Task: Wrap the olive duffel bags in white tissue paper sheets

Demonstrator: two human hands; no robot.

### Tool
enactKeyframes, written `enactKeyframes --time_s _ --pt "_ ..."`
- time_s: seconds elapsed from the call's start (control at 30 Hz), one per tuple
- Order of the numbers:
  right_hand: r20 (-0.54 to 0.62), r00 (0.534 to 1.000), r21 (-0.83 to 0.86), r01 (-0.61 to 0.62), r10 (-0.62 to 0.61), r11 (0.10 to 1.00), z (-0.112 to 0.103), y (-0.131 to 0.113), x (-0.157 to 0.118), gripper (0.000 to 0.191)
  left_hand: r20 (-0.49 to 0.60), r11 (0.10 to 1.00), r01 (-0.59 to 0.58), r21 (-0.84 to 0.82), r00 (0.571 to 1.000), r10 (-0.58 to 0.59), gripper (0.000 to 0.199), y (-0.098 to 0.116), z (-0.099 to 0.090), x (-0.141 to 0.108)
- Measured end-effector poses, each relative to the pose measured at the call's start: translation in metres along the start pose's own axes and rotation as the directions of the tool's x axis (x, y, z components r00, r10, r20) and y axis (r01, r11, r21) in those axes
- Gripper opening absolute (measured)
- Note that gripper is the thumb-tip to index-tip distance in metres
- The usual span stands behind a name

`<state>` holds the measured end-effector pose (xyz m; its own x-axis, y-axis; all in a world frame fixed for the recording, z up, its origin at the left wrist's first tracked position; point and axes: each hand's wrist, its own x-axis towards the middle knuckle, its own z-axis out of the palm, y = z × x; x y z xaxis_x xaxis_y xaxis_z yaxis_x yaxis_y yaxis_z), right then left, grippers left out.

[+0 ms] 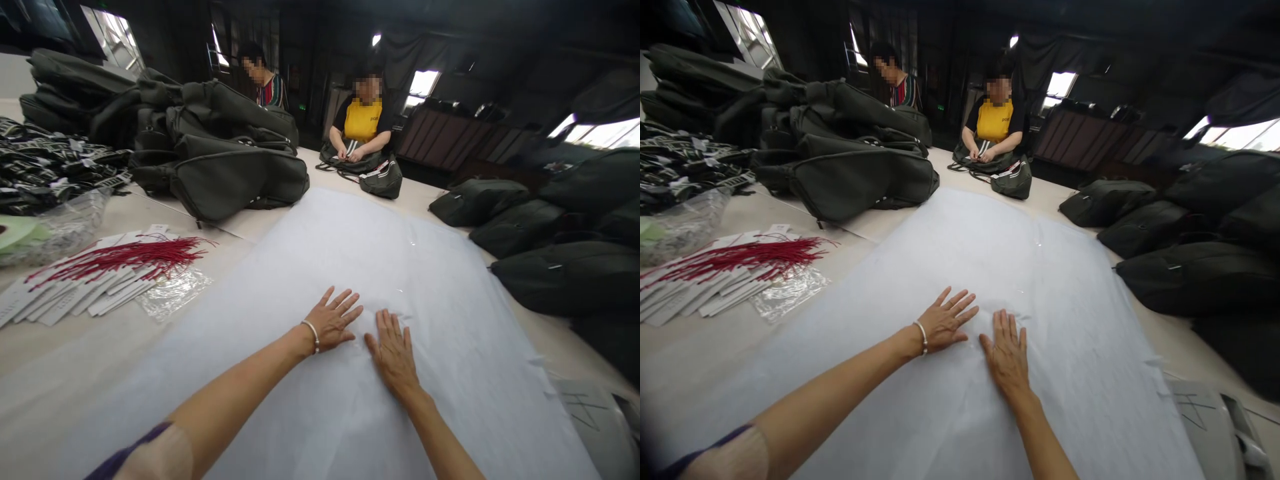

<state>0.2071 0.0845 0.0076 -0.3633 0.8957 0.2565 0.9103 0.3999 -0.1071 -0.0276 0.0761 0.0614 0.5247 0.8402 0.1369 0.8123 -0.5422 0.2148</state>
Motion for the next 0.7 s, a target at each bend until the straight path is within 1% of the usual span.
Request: enactKeyframes --time_s 0.07,0.1,0.17,0.23,0.33,0.4,0.43,0.47,0.5,0.53,0.57,0.63,0.7 --pt "-0.009 0.999 -0.042 0.045 -0.045 0.998 0.012 0.007 0.013 0.067 0.075 1.0 0.024 -0.011 0.997 -0.023 0.069 -0.012 0.013 0.022" --pt "-0.014 0.998 -0.055 0.062 -0.063 0.997 0.014 0.013 0.022 0.066 0.09 0.999 0.041 -0.014 0.995 -0.039 0.071 -0.017 0.019 0.032" --pt "-0.011 0.997 -0.071 0.078 -0.079 0.994 0.017 0.028 0.046 0.066 0.087 0.997 0.078 -0.007 0.993 -0.077 0.073 -0.029 0.028 0.055" --pt "0.027 0.998 -0.077 0.064 -0.062 0.995 0.017 0.045 0.076 0.067 0.086 0.993 0.115 0.008 0.99 -0.116 0.076 -0.04 0.032 0.081" --pt "0.142 0.99 -0.073 -0.008 0.018 0.997 0.01 0.068 0.12 0.07 0.099 0.987 0.159 0.03 0.982 -0.161 0.078 -0.052 0.027 0.118" --pt "0.171 0.983 -0.047 -0.06 0.067 0.997 -0.001 0.076 0.135 0.072 0.095 0.984 0.177 0.036 0.979 -0.18 0.078 -0.051 0.016 0.129" --pt "0.153 0.985 -0.024 -0.077 0.08 0.997 -0.009 0.076 0.134 0.073 0.086 0.982 0.184 0.035 0.979 -0.187 0.078 -0.048 0.01 0.126" --pt "0.12 0.99 0.003 -0.077 0.076 0.997 -0.019 0.074 0.128 0.073 0.074 0.982 0.185 0.033 0.98 -0.187 0.078 -0.044 0.003 0.118" --pt "0.083 0.995 0.03 -0.055 0.052 0.998 -0.03 0.069 0.116 0.073 0.063 0.985 0.17 0.028 0.983 -0.171 0.077 -0.04 -0.005 0.104" --pt "0.049 0.999 0.054 -0.009 0.006 0.999 -0.042 0.062 0.098 0.072 0.056 0.989 0.144 0.019 0.988 -0.145 0.075 -0.034 -0.013 0.084" --pt "0.028 0.998 0.071 0.057 -0.059 0.996 -0.053 0.053 0.077 0.071 0.055 0.995 0.101 0.006 0.993 -0.101 0.073 -0.028 -0.021 0.059" --pt "0.026 0.977 0.088 0.209 -0.212 0.974 -0.07 0.031 0.029 0.068 0.092 0.999 -0.001 -0.053 0.996 0.005 0.07 -0.013 -0.037 0.0" --pt "0.069 0.946 0.093 0.311 -0.318 0.946 -0.073 0.011 -0.017 0.067 0.162 0.988 -0.051 -0.147 0.984 0.075 0.067 0.007 -0.05 -0.065"
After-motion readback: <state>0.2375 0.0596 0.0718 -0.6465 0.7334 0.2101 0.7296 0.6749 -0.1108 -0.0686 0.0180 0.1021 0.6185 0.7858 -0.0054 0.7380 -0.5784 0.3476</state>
